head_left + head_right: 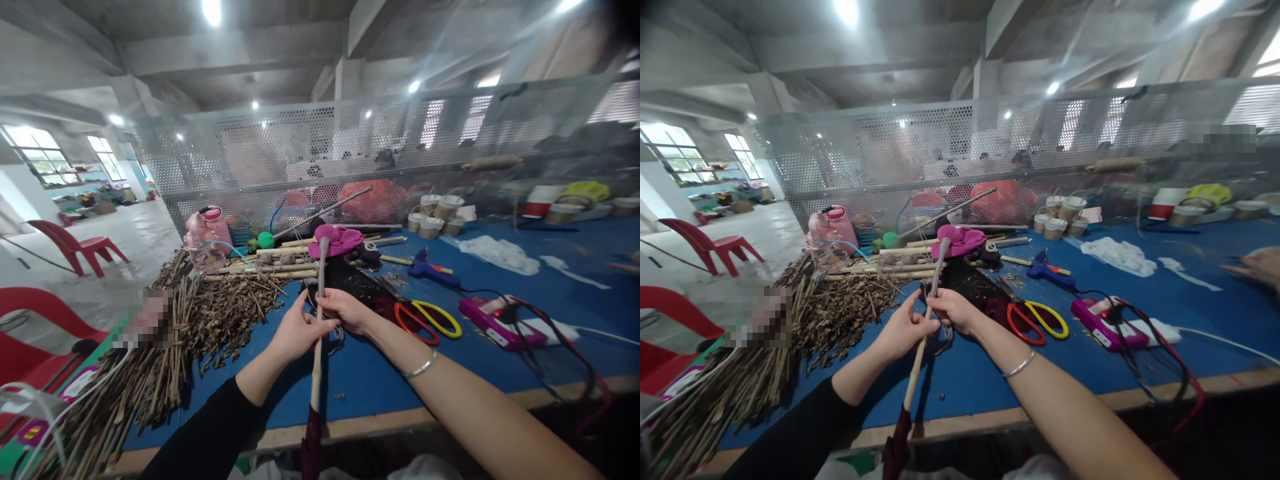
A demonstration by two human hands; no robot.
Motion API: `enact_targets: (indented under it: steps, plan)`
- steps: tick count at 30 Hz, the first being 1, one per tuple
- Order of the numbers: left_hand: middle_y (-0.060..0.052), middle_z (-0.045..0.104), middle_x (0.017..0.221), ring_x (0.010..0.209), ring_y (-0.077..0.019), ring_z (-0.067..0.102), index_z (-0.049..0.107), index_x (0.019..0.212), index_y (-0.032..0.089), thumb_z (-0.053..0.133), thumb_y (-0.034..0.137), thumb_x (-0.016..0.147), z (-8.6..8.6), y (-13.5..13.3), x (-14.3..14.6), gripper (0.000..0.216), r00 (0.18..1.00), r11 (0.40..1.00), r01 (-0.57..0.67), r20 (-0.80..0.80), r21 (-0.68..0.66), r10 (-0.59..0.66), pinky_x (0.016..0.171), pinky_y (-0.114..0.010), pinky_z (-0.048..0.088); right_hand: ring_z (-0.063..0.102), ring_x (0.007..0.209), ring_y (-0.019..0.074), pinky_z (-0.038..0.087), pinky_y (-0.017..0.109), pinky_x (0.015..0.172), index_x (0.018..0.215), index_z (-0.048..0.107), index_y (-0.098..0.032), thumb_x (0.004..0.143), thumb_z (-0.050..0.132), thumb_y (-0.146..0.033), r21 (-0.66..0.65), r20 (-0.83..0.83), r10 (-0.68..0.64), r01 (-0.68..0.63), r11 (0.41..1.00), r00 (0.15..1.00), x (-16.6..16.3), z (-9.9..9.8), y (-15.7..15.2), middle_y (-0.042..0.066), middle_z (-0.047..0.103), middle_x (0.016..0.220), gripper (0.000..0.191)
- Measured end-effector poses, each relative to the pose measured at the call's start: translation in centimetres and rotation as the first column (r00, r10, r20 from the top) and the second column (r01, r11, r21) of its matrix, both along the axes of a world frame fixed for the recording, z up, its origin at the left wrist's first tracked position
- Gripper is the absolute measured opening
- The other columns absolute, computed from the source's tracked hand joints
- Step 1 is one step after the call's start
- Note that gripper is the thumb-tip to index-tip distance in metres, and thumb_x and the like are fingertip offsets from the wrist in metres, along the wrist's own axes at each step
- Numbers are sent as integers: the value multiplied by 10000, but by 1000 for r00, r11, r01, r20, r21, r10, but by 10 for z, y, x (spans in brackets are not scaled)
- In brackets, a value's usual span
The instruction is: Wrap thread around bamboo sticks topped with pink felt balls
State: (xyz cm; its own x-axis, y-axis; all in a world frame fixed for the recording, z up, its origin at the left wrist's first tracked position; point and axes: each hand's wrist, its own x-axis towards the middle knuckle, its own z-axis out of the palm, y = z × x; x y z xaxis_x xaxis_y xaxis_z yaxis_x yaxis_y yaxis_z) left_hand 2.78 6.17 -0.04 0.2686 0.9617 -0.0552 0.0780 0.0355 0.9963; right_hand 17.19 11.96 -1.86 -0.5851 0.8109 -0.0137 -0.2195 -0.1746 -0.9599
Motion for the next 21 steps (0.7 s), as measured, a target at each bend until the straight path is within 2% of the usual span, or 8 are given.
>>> enact_targets:
  steps: [2, 7, 9, 11, 12, 15, 17, 21]
  plan:
    - [37, 593, 534, 398, -87, 513, 42, 1401, 130, 686, 285, 663, 0, 1, 0, 992, 1000, 1000, -9, 29, 20, 8, 397, -166, 388, 151, 330, 19, 83, 168, 313, 753, 421, -178, 693, 658, -379, 20, 6, -23, 23, 1000, 1000, -1, 0, 0, -124, 286, 415, 316]
    - [-52, 658, 677, 465, -98, 567, -17, 1393, 134, 556, 227, 764, 7, 1, 1, 857, 962, 986, 78, 271, -148, -35, 447, -187, 428, 133, 347, 14, 60, 155, 325, 769, 423, -178, 693, 652, -395, -36, -62, 0, -3, 999, 998, 1, 5, -2, -118, 301, 447, 325]
    - [-69, 665, 708, 467, -105, 573, -5, 1391, 134, 532, 245, 779, 5, 2, 0, 822, 966, 978, 105, 253, -179, -58, 437, -191, 421, 116, 358, 12, 43, 152, 332, 775, 426, -175, 691, 657, -374, -77, -57, 26, -31, 997, 998, 2, 4, -2, -119, 286, 454, 316]
    - [-48, 653, 660, 420, -109, 545, 92, 1388, 139, 533, 326, 784, 0, 5, -2, 771, 993, 989, 70, 103, -127, -57, 399, -192, 393, 107, 362, 14, 34, 155, 330, 771, 428, -174, 689, 658, -342, -103, -22, 17, -19, 994, 1000, 2, 3, -1, -120, 275, 450, 296]
    - [-32, 637, 621, 398, -105, 523, 210, 1363, 140, 534, 381, 779, -3, 6, -3, 710, 999, 997, 38, 8, -63, -38, 382, -189, 375, 106, 362, 15, 33, 157, 328, 762, 428, -174, 686, 658, -325, -111, -4, -1, 1, 994, 1000, 3, 2, 0, -120, 270, 446, 285]
    - [-15, 600, 580, 377, -85, 473, 565, 1070, 138, 494, 498, 770, -10, 12, -7, 473, 985, 991, -22, -164, 132, 44, 359, -182, 341, 108, 366, 17, 36, 158, 326, 734, 426, -174, 674, 653, -282, -115, 6, -44, 45, 992, 999, 5, 2, 1, -121, 248, 441, 259]
    - [-20, 610, 617, 384, -79, 469, 608, 926, 142, 463, 497, 784, -12, 15, -10, 409, 984, 983, -57, -155, 176, 85, 363, -185, 347, 101, 370, 17, 39, 155, 329, 734, 426, -176, 670, 650, -271, -118, -19, -33, 31, 993, 999, 8, 4, 0, -122, 230, 444, 252]
    - [-4, 599, 573, 389, -75, 457, 615, 861, 142, 591, 353, 720, -11, 20, -12, 254, 974, 960, -222, 3, 173, 225, 369, -178, 337, 91, 377, 17, 50, 148, 329, 734, 431, -177, 658, 657, -259, -108, -60, 42, -48, 993, 997, 13, 9, -4, -123, 217, 452, 253]
